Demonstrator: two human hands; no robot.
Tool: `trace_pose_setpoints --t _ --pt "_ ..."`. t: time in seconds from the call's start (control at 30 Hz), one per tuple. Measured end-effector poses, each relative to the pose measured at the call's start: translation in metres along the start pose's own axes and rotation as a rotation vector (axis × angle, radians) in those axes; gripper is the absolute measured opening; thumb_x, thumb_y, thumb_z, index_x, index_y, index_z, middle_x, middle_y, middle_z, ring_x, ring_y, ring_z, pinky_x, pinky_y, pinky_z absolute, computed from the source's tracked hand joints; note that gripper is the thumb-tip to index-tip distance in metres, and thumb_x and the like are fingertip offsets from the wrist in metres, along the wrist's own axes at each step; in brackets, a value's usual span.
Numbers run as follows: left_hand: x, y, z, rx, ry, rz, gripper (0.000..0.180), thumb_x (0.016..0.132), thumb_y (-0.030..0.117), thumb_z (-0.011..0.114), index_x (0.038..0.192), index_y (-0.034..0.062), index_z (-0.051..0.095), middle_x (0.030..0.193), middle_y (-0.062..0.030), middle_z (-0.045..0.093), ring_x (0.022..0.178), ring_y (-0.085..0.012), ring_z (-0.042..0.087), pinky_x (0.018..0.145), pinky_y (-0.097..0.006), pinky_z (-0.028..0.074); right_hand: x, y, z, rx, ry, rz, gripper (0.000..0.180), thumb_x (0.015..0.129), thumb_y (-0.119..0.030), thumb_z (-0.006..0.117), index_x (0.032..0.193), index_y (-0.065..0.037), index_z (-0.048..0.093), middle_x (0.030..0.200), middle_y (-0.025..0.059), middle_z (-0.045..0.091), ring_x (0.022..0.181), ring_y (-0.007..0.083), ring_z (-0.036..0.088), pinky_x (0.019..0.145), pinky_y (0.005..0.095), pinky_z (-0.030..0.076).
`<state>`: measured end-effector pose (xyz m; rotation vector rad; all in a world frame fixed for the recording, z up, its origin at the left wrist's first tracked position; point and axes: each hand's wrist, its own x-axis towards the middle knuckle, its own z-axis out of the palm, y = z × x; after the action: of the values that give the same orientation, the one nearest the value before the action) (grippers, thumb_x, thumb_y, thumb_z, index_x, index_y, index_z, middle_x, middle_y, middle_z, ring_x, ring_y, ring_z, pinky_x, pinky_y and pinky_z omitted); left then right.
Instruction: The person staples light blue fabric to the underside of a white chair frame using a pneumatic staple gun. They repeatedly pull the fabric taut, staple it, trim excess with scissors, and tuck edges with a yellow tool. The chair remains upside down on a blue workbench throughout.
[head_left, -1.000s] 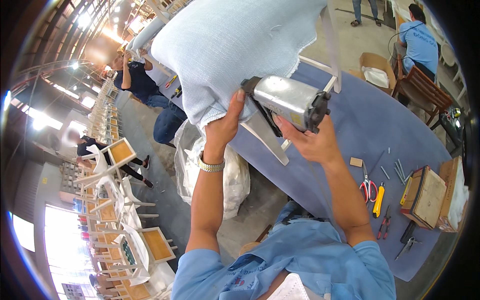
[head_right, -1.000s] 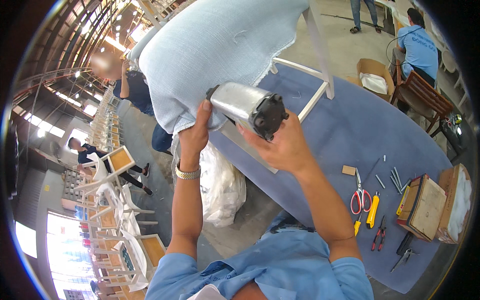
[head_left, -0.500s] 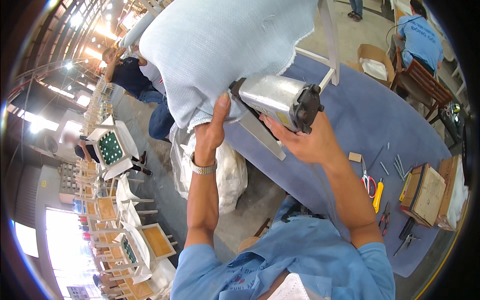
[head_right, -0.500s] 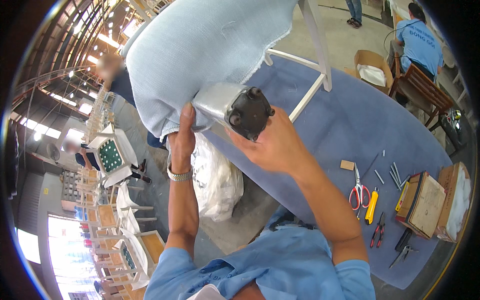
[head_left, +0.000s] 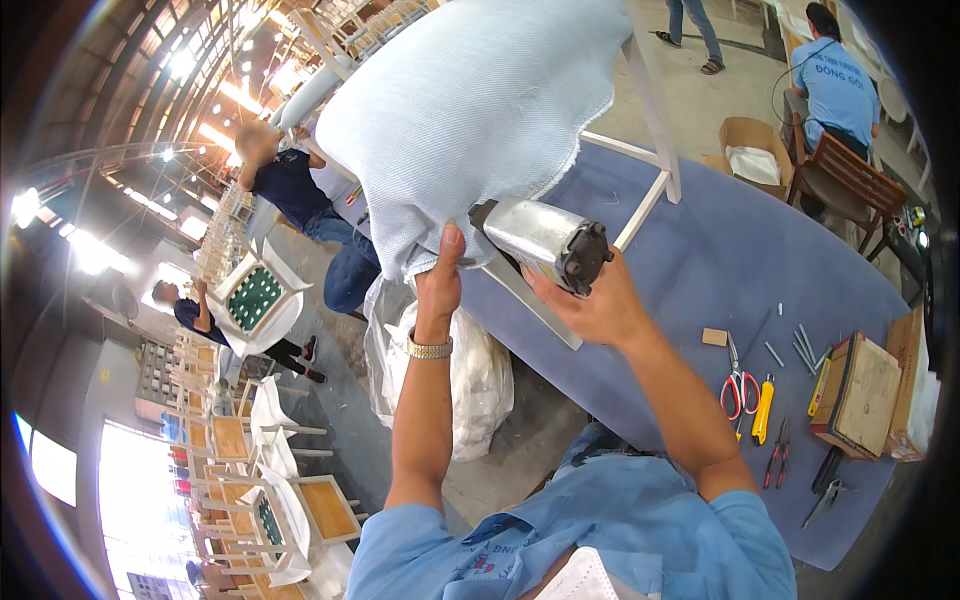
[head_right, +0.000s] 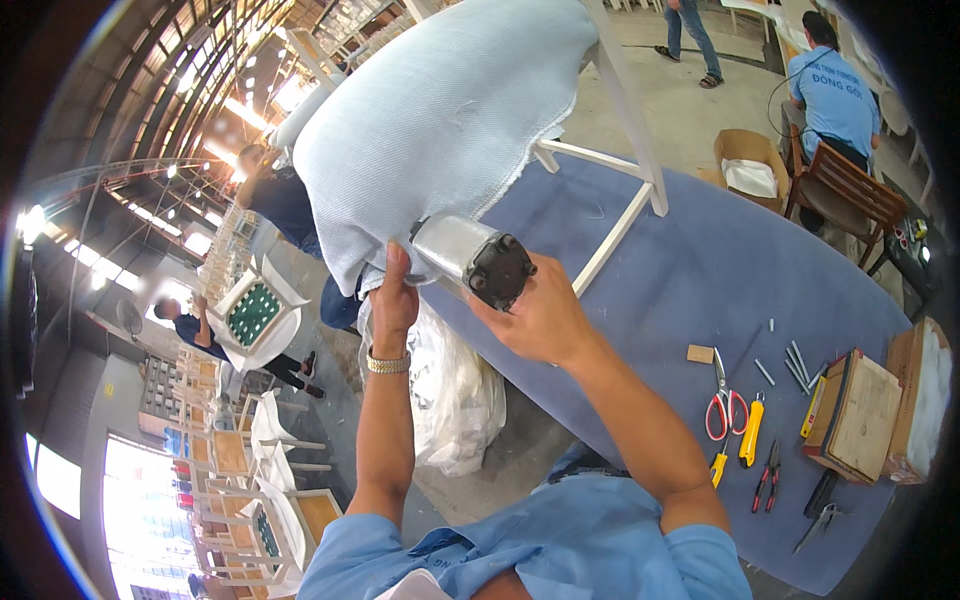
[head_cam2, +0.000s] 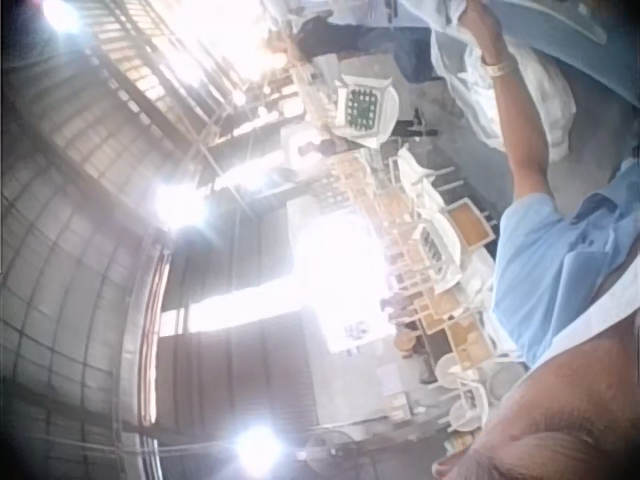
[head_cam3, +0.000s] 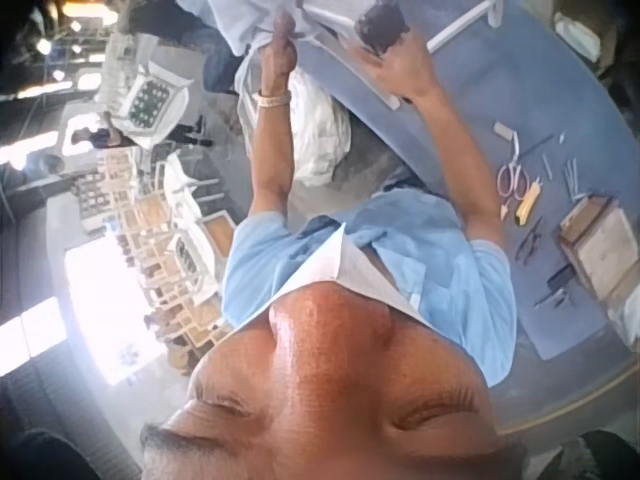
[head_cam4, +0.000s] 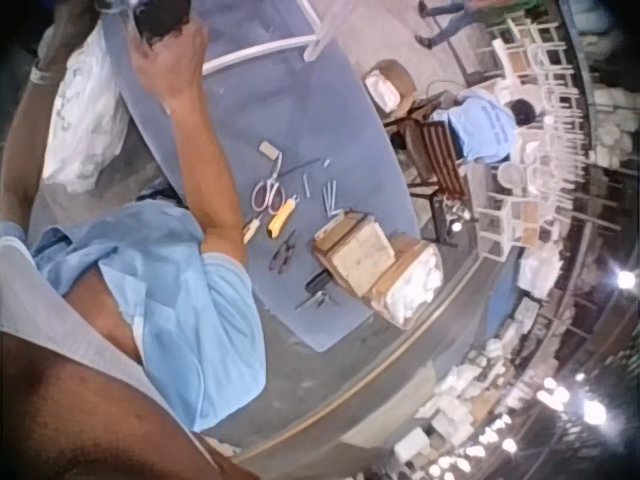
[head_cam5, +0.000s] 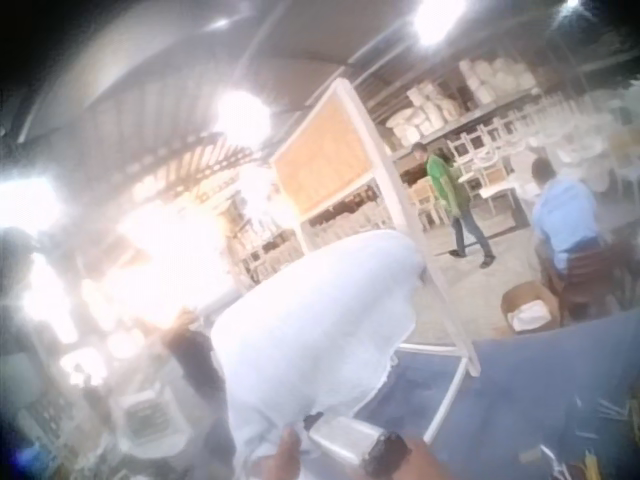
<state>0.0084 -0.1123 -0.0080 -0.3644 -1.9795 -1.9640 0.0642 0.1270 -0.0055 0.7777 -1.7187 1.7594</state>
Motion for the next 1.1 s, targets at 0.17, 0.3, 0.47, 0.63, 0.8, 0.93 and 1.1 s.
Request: trace_pose_setpoints --t 0.17,0.3,0.47,0.63,0.8,0.93,1.1 --pt "-0.007 0.013 0.014 -0.026 -0.009 -0.015 0.065 0.096 0.036 0.070 0.139 -0.0068 0.047 0.136 -0.0111 0.055 0.119 -0.0191 0.054 0.103 -0.030 0.043 0.000 0.001 0.000 -0.065 -0.053 -0.048 0.019 0.080 -0.010 0.074 0.096 -0.002 0.068 0.089 0.0152 0.070 0.079 0.0352 0.069 0.068 0.0410 0.055" --pt "-0.011 -0.006 0.003 -0.031 0.039 -0.088 0.057 0.098 0.033 0.067 0.135 -0.0070 0.051 0.130 -0.0097 0.058 0.112 -0.0171 0.057 0.100 -0.030 0.044 -0.002 0.003 0.007 -0.080 -0.046 -0.065 0.020 0.079 -0.011 0.075 0.096 -0.001 0.068 0.090 0.0152 0.071 0.080 0.0345 0.070 0.069 0.0403 0.055" --pt "-0.010 -0.026 0.000 -0.117 -0.045 -0.058 0.051 0.106 0.031 0.050 0.151 0.0099 0.039 0.146 -0.0061 0.051 0.134 -0.0189 0.048 0.116 -0.037 0.033 -0.015 0.005 0.017 0.033 0.001 0.061 0.020 0.079 -0.009 0.076 0.096 -0.001 0.069 0.087 0.0141 0.072 0.078 0.0324 0.071 0.070 0.0381 0.055" --pt "-0.012 -0.017 0.027 -0.475 0.024 -0.039 0.053 0.106 0.035 0.049 0.152 0.0116 0.036 0.148 -0.0026 0.048 0.134 -0.0221 0.048 0.116 -0.041 0.033 -0.012 -0.002 0.019 0.066 0.053 0.020 0.019 0.081 -0.010 0.076 0.096 -0.001 0.070 0.085 0.0131 0.072 0.076 0.0296 0.071 0.071 0.0361 0.055" --pt "-0.005 -0.028 0.020 -0.495 0.051 -0.085 0.047 0.107 0.038 0.046 0.145 0.0112 0.044 0.136 -0.0069 0.058 0.124 -0.0208 0.056 0.109 -0.039 0.043 -0.015 -0.007 0.025 0.071 0.024 0.045 0.021 0.079 -0.008 0.076 0.097 0.000 0.068 0.089 0.0143 0.071 0.079 0.0316 0.071 0.072 0.0366 0.055" --pt "-0.003 -0.044 0.015 -0.444 0.089 -0.066 0.044 0.107 0.040 0.044 0.140 0.0104 0.048 0.129 -0.0076 0.061 0.112 -0.0186 0.062 0.097 -0.035 0.051 -0.017 -0.005 0.027 -0.024 -0.015 -0.023 0.028 0.076 -0.007 0.076 0.101 0.001 0.066 0.096 0.0161 0.068 0.081 0.0345 0.070 0.072 0.0379 0.055" --pt "-0.008 -0.044 0.017 -0.581 0.162 -0.162 0.042 0.108 0.043 0.040 0.133 0.0107 0.051 0.114 -0.0055 0.063 0.098 -0.0155 0.065 0.085 -0.031 0.055 -0.014 -0.013 0.029 -0.033 -0.013 -0.006 0.037 0.071 -0.004 0.076 0.106 0.002 0.063 0.099 0.0163 0.065 0.081 0.0371 0.068 0.070 0.0387 0.055"
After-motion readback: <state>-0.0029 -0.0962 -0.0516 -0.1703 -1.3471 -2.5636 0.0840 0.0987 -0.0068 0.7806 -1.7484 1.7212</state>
